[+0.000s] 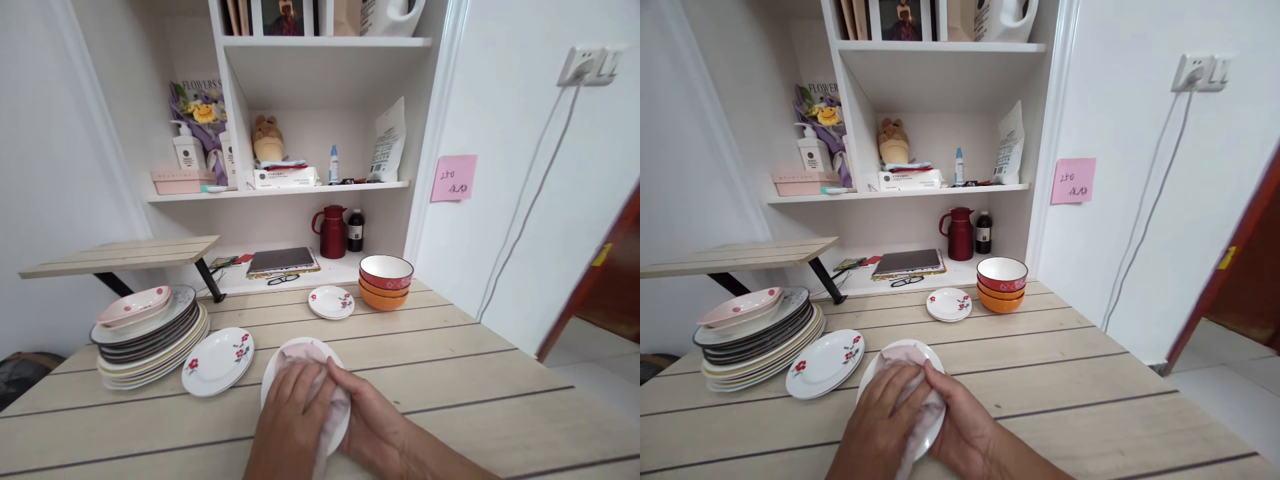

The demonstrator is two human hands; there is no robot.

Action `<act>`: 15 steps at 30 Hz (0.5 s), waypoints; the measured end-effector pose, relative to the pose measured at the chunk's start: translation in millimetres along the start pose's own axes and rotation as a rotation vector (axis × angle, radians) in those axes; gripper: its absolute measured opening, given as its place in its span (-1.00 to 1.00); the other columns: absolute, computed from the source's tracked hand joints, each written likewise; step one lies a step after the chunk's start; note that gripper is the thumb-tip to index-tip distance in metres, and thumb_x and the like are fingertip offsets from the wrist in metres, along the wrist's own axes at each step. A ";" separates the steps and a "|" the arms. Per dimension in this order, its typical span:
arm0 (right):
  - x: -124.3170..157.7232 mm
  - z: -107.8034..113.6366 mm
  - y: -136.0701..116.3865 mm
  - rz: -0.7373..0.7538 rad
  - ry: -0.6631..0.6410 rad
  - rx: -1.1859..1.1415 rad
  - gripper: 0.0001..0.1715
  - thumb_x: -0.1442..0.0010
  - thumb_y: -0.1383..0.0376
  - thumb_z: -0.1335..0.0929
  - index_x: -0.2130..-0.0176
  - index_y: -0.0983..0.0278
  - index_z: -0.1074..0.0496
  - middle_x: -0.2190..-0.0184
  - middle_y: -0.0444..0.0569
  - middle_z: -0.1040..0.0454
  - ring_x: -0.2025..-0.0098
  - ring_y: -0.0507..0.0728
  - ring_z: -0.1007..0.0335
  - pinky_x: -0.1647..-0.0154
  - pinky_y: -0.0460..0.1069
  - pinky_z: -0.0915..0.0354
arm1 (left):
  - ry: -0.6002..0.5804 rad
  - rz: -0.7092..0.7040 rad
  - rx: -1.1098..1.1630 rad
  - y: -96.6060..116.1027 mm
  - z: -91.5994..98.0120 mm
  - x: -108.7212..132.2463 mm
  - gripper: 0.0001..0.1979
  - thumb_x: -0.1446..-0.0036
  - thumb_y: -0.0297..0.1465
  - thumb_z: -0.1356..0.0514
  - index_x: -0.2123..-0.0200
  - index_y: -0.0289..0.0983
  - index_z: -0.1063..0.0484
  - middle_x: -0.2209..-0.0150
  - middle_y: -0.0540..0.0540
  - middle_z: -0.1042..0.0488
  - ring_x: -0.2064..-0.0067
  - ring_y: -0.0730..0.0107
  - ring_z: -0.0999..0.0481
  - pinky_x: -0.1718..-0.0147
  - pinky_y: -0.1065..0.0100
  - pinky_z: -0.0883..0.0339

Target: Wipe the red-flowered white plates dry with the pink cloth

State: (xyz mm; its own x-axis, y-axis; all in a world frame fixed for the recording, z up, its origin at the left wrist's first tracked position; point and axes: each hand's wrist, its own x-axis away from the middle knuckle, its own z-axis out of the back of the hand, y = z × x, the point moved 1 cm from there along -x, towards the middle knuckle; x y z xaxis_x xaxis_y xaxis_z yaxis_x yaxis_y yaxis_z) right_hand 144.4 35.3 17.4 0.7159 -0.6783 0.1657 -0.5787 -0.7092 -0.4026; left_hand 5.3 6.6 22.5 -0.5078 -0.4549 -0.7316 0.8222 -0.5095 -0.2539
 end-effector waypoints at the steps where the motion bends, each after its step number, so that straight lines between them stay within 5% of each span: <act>1: -0.9 -0.7 -2.1 0.018 0.021 -0.017 -0.43 -0.25 0.07 -0.29 -0.02 0.48 -0.42 0.27 0.10 -0.59 0.30 0.12 -0.48 0.11 0.01 -0.28 | 0.000 0.002 -0.013 1.3 -0.3 -0.6 -0.64 -0.25 -0.33 -0.06 -0.10 -0.17 -0.36 -0.08 -0.04 -0.45 -0.14 0.26 -0.33 -0.14 0.21 -0.13; 8: -2.7 -6.4 -19.9 0.171 -0.073 -0.023 -0.24 -0.29 -0.05 -0.18 -0.17 0.50 -0.28 0.03 0.20 -0.52 0.02 0.19 -0.42 -0.05 0.04 -0.21 | -0.009 0.108 -0.060 -1.3 -6.9 3.3 -0.58 -0.25 -0.23 -0.07 -0.14 -0.21 -0.30 -0.14 -0.08 -0.40 -0.20 0.20 -0.27 -0.11 0.13 -0.06; 15: -0.7 -1.9 -10.3 0.051 -0.124 -0.054 -0.27 -0.27 -0.07 -0.22 -0.17 0.41 -0.30 0.13 0.07 -0.56 0.24 0.10 -0.44 0.19 -0.01 -0.27 | -0.064 0.049 -0.013 -5.8 -1.5 3.4 -0.65 -0.22 -0.46 -0.09 -0.04 -0.05 -0.38 -0.12 0.06 -0.43 -0.19 0.34 -0.29 -0.28 0.14 0.24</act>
State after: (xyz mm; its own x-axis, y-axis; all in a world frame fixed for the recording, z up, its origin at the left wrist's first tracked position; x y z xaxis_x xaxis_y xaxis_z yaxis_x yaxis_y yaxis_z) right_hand 149.1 42.7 23.2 0.7258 -0.6872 0.0324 -0.6334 -0.6859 -0.3582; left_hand -0.8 9.1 20.5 -0.4821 -0.5249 -0.7015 0.8494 -0.4764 -0.2272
